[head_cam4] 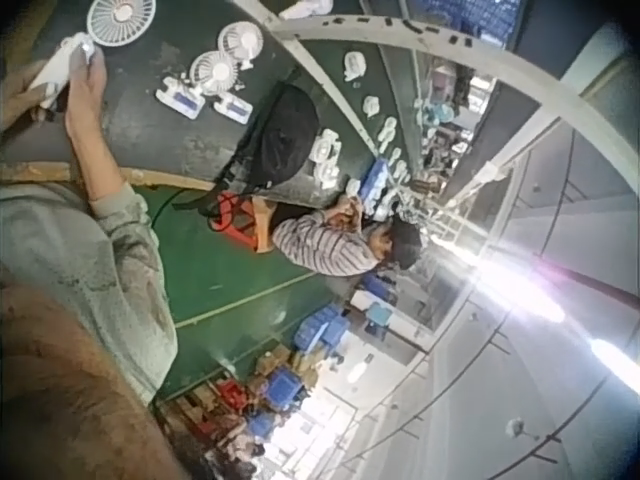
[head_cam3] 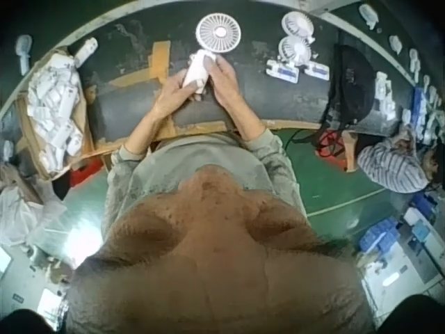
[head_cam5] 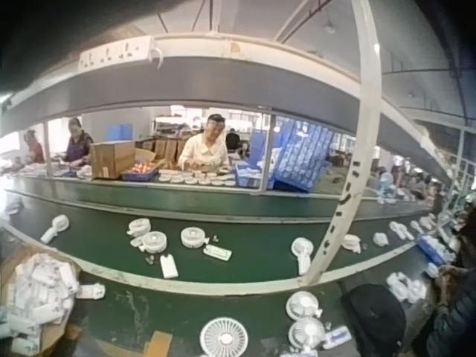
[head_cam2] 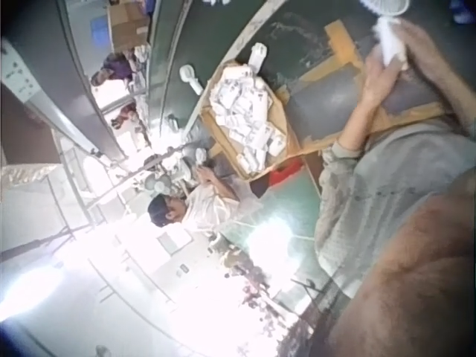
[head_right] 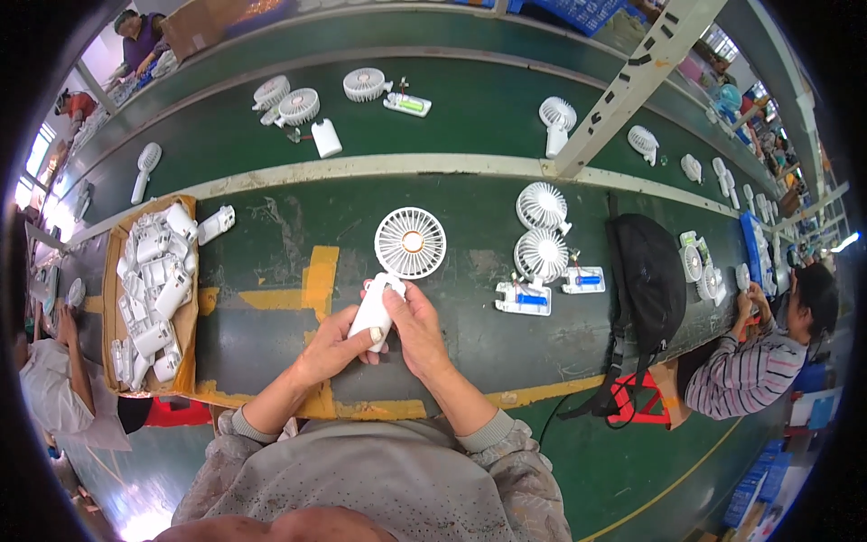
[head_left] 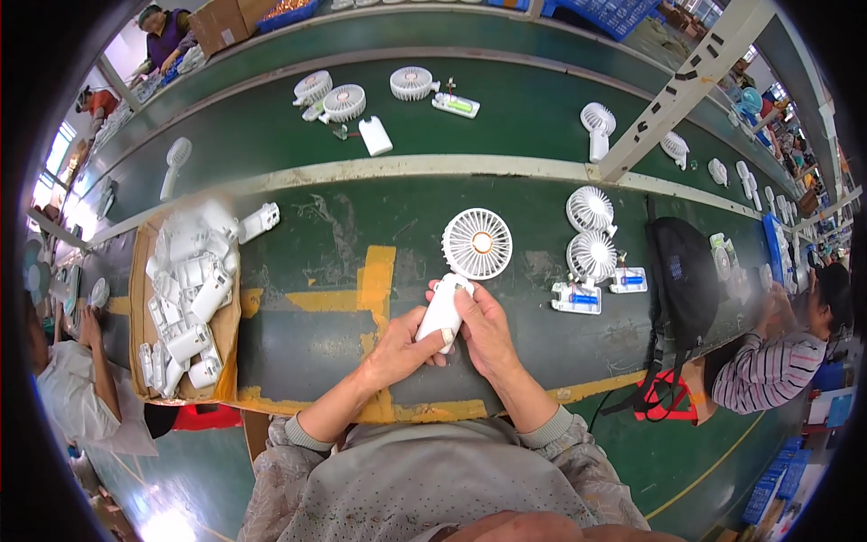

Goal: The person assembles portable fans by fitting the fan heads and wiring into handle housings, positioning the batteries, snapping on the handle covers, and placing the assembled fans onto a conveyor belt.

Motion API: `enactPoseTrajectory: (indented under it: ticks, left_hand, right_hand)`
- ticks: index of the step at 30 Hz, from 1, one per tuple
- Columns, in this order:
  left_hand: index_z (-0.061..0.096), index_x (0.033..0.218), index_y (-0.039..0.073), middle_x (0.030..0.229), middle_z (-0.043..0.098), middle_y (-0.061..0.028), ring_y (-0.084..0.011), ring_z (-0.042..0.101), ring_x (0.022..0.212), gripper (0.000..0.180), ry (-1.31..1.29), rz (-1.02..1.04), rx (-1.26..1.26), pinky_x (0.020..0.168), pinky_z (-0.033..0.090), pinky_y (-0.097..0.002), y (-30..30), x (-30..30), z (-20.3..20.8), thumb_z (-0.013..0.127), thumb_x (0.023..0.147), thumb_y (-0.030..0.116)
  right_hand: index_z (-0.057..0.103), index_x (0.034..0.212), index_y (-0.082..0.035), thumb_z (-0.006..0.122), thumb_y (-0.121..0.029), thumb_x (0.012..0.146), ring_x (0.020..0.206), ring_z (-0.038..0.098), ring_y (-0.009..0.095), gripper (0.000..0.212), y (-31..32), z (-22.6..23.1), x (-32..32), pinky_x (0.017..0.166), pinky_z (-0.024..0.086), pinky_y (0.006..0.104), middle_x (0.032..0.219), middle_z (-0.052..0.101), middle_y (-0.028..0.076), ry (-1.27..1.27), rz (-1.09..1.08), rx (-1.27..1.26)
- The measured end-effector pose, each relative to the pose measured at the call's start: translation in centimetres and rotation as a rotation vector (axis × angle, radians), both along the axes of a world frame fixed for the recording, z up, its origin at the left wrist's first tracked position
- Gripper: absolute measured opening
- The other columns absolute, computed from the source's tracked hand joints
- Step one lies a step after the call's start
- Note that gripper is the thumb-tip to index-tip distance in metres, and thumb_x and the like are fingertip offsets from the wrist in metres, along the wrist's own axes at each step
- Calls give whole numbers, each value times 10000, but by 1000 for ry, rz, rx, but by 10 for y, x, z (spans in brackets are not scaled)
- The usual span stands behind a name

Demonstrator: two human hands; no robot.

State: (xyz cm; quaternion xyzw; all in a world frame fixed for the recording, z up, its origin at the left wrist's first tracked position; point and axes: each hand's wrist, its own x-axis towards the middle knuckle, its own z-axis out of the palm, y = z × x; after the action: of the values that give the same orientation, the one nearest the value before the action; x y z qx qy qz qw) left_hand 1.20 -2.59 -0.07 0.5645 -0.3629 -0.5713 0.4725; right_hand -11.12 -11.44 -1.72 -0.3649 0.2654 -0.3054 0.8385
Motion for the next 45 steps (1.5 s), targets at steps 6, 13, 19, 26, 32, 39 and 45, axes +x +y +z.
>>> enactPoseTrajectory:
  ticks: [6, 13, 19, 26, 32, 39, 45]
  left_hand:
    - [545, 934, -39, 724, 602, -136, -182, 587, 588, 262, -506, 200, -290, 542, 458, -325, -72, 37, 9, 574, 824, 196]
    - [509, 1010, -14, 807, 577, -242, -412, 581, 727, 304, -1151, 214, -561, 638, 464, -480, -197, 45, 25, 591, 782, 169]
    - [501, 1153, 27, 923, 578, -227, -372, 604, 802, 431, -1469, 227, -471, 699, 505, -441, -313, 41, -7, 608, 776, 209]
    - [485, 1162, -1, 1156, 530, -222, -366, 527, 1060, 401, -1330, 60, -407, 882, 440, -443, -375, 70, -28, 536, 780, 107]
    - [475, 1205, 42, 1214, 492, -96, -271, 432, 1183, 545, -1714, -82, -417, 898, 418, -431, -422, 108, -69, 574, 674, -32]
    - [562, 1108, 36, 1129, 563, -138, -303, 530, 1064, 379, -1610, -87, -539, 873, 434, -415, -388, 109, -46, 487, 754, -76]
    - [530, 1160, 22, 1142, 558, -164, -337, 521, 1062, 459, -1365, 29, -711, 911, 397, -408, -314, 79, 12, 458, 735, -134]
  right_hand:
    - [458, 1188, 27, 423, -275, 966, 941, 589, 170, 376, -26, -18, 12, 819, 477, 288, 1059, 592, 128, 142, -35, -197]
    - [522, 1080, 28, 453, -127, 934, 778, 627, 143, 224, -19, -40, 22, 714, 511, 270, 874, 644, 117, 325, -9, -538]
    - [530, 1072, -22, 458, -120, 934, 747, 620, 139, 184, -17, -47, 25, 695, 511, 275, 841, 642, 94, 327, -26, -540]
    - [502, 1069, -15, 451, -75, 926, 785, 621, 148, 163, -21, -43, 22, 733, 502, 284, 849, 620, 90, 289, 17, -597]
    - [492, 1025, -17, 478, -108, 918, 737, 634, 220, 141, -25, -42, 17, 665, 495, 323, 793, 618, 110, 283, -54, -697]
    - [478, 1031, -19, 456, -124, 927, 720, 625, 234, 149, -22, -43, 22, 656, 490, 339, 803, 617, 111, 262, -53, -742]
    - [470, 981, -11, 432, -38, 865, 712, 613, 243, 124, -22, -43, 21, 653, 486, 357, 766, 601, 111, 268, -78, -703]
